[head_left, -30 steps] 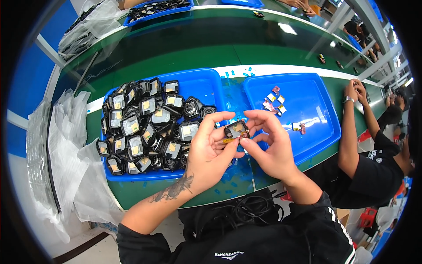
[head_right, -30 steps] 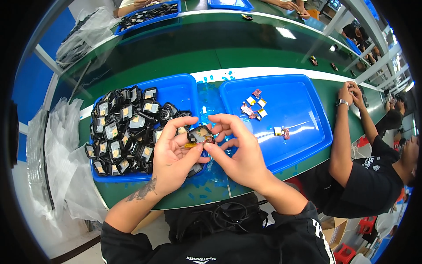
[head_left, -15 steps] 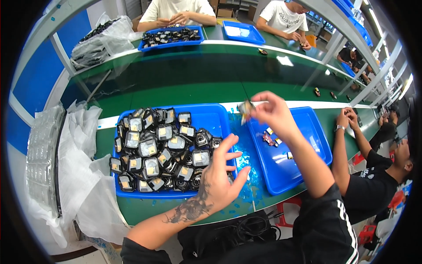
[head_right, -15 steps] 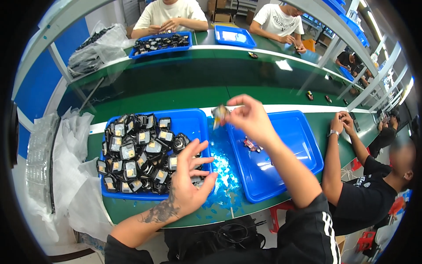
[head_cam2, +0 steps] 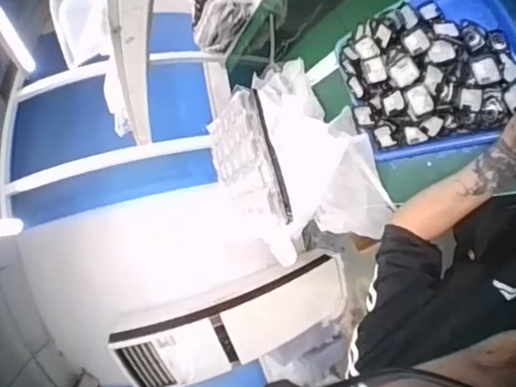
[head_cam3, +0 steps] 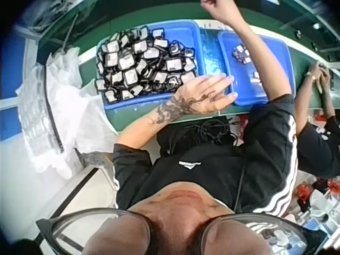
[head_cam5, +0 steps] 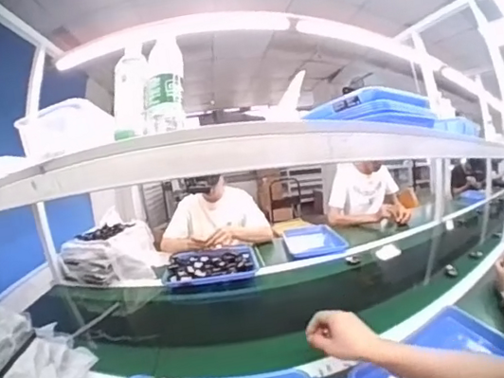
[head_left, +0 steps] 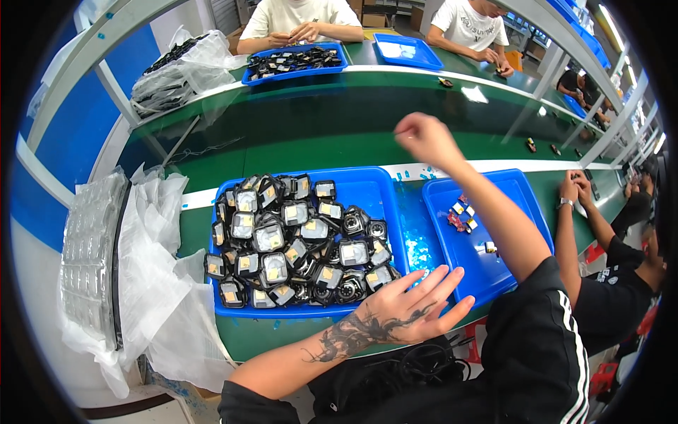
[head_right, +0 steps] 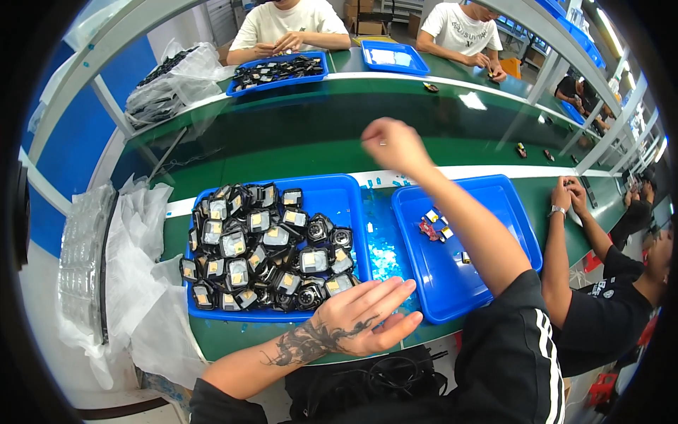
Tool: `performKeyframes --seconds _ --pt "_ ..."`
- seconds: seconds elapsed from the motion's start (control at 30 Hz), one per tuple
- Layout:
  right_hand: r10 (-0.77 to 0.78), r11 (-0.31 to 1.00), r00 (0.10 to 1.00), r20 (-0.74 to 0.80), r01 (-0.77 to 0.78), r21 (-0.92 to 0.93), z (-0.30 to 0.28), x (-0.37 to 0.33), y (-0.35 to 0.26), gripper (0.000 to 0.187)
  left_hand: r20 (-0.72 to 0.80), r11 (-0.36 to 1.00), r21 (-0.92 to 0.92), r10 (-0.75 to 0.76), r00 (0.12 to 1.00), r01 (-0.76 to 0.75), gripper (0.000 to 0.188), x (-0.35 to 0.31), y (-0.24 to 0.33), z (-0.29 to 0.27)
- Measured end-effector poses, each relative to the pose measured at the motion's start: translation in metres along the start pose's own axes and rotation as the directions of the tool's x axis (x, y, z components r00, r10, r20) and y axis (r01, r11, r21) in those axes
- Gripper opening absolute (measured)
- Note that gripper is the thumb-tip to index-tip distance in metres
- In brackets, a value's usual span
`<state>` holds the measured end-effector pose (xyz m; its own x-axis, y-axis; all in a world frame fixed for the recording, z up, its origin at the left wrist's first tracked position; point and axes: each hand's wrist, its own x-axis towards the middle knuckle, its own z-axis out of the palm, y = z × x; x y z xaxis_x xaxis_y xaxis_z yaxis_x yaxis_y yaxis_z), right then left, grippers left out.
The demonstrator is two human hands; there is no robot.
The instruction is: Assembling small LED panels by attaching plastic lenses or covers.
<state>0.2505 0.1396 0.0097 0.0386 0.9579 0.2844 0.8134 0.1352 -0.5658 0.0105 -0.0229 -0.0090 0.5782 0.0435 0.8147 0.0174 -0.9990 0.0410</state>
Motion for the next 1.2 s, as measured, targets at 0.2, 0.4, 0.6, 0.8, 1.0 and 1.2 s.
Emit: performKeyframes --seconds 0.2,0.4,0.6,0.8,1.0,1.2 --pt "-0.38 0.9 0.87 0.315 0.426 -0.09 0.071 -0.045 -0.1 0.022 -0.054 0.99 -0.072 -0.123 0.991 0.119 0.046 -0.002 0.002 0.0" --pt "-0.39 0.919 0.918 0.073 0.393 -0.027 0.035 -0.083 -0.093 0.012 -0.412 0.726 -0.34 -0.686 0.599 0.598 0.057 -0.003 -0.004 -0.002" --pt "-0.586 0.796 0.81 -0.021 0.58 0.174 -0.038 -0.167 -0.089 0.021 0.445 0.078 -0.649 -0.768 0.461 0.757 0.03 0.007 -0.03 -0.022" --pt "0.005 0.966 0.955 -0.296 0.072 0.249 -0.085 -0.195 -0.024 0.02 0.599 -0.379 -0.731 -0.755 0.266 0.567 0.017 0.015 -0.014 -0.018" --pt "0.183 0.982 0.981 0.065 -0.18 -0.054 -0.117 -0.244 0.036 0.015 0.615 -0.428 -0.74 -0.742 0.266 0.519 0.014 0.011 -0.02 -0.012" --pt "0.187 0.979 0.979 0.087 -0.177 -0.105 -0.108 -0.25 0.036 0.017 0.636 -0.376 -0.695 -0.72 0.279 0.613 0.022 0.014 -0.011 -0.011"
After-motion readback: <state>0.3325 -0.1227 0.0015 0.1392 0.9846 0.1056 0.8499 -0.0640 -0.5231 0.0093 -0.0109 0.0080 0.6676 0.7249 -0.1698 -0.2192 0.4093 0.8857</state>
